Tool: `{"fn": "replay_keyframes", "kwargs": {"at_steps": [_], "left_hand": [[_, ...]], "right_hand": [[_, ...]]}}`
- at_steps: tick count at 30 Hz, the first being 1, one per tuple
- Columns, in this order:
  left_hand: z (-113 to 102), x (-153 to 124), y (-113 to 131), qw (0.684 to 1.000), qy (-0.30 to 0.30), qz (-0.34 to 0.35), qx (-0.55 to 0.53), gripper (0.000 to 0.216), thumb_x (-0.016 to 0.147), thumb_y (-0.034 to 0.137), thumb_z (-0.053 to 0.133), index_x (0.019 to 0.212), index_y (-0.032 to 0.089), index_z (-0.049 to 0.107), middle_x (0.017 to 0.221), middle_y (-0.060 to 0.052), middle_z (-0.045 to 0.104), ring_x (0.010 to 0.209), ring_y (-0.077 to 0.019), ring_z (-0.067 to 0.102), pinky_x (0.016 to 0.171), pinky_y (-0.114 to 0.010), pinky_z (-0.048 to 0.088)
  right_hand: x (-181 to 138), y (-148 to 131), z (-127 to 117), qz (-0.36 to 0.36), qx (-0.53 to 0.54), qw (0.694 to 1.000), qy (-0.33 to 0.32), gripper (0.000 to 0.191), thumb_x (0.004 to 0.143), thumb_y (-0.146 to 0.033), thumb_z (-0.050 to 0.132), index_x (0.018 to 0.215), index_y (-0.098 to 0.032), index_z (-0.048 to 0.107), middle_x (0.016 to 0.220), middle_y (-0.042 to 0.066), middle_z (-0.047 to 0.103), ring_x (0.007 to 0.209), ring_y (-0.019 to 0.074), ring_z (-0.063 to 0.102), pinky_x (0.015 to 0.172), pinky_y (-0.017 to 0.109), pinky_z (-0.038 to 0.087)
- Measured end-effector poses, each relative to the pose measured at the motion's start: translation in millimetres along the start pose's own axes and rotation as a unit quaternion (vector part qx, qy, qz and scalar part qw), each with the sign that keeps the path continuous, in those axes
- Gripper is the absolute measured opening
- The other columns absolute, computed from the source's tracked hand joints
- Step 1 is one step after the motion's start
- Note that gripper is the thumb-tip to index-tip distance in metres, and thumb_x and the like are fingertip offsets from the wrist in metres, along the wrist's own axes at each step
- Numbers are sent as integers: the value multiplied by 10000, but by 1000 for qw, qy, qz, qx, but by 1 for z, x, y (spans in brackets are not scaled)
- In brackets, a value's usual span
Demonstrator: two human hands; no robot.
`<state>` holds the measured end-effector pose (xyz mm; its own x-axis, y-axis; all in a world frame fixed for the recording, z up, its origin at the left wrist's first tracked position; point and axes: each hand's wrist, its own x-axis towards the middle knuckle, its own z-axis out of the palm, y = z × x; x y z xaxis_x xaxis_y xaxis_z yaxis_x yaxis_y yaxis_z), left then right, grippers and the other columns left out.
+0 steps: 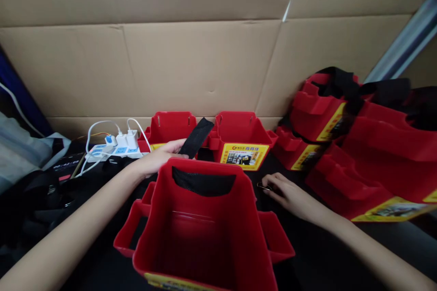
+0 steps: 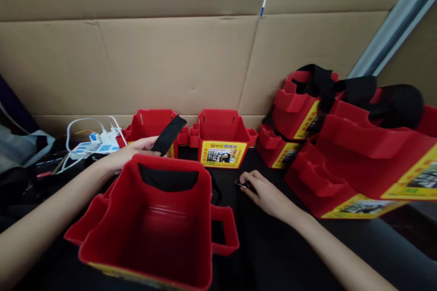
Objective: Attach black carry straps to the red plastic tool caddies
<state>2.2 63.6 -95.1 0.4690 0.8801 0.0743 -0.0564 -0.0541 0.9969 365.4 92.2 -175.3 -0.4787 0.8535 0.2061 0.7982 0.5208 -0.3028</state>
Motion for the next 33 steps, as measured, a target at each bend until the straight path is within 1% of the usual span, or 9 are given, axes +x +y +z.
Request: {"fn": "replay_keyframes", "kwargs": {"at_steps": [4,8,11,13,17,21,25,29,33], "left_hand": [[6,-8,7,998,-25,11,57,331,756,135,582,1075,222,605,931,-8,644,815,-121,580,731,-227,443],[6,-3,18,988,-12,35,150,183,825,253,524,962,177,617,769,2,623,699,-108,559,659,-222,426],[1,12,26,981,14,37,191,380,858,431,438,750,123,634,689,-36,628,637,-122,569,626,-245,441],[-2,21,32,980,43,47,190,424,833,478,459,729,114,651,748,-76,660,690,-149,598,662,-270,464],[-6,24,38,982,80,96,141,291,781,378,576,911,129,652,789,-75,667,761,-168,614,702,-287,481],[-7,19,32,971,120,122,169,202,804,333,543,843,144,604,644,-3,578,606,-115,533,563,-224,412],[-3,22,21,948,144,115,258,376,881,438,370,700,155,539,627,5,509,609,-119,472,575,-233,358],[2,27,12,919,122,137,350,372,897,422,331,774,174,580,678,6,479,677,-138,456,667,-261,361],[1,27,8,866,122,173,453,353,885,405,386,1136,258,587,752,3,451,732,-141,451,745,-286,369]], "right_hand": [[14,-23,-14,114,210,969,-62,297,726,-477,569,712,-191,493,694,-2,509,677,138,510,632,275,454],[32,-74,-34,192,468,850,-147,246,712,-379,639,781,-192,496,755,-16,556,715,101,556,657,232,471],[57,-113,-49,185,575,787,-130,168,679,-242,661,745,-167,526,729,-6,586,610,74,554,574,194,463],[78,-131,-55,155,609,775,-75,125,658,-175,635,654,-157,512,623,-19,550,554,74,534,509,182,443],[117,-150,-56,124,642,757,9,64,666,-138,552,640,-168,502,563,-31,510,525,68,509,503,179,447],[133,-155,-46,116,675,728,26,31,682,-156,524,657,-169,510,610,2,552,582,98,552,644,253,510],[131,-151,-32,123,694,709,8,134,699,-158,522,572,-171,483,558,-11,518,575,100,546,705,291,516],[126,-150,-27,131,703,698,25,94,737,-177,529,693,-157,611,767,30,641,719,104,593,753,257,496],[120,-160,-31,100,704,701,59,144,734,-220,594,849,-181,672,1003,45,663,950,131,588,883,261,442]]}}
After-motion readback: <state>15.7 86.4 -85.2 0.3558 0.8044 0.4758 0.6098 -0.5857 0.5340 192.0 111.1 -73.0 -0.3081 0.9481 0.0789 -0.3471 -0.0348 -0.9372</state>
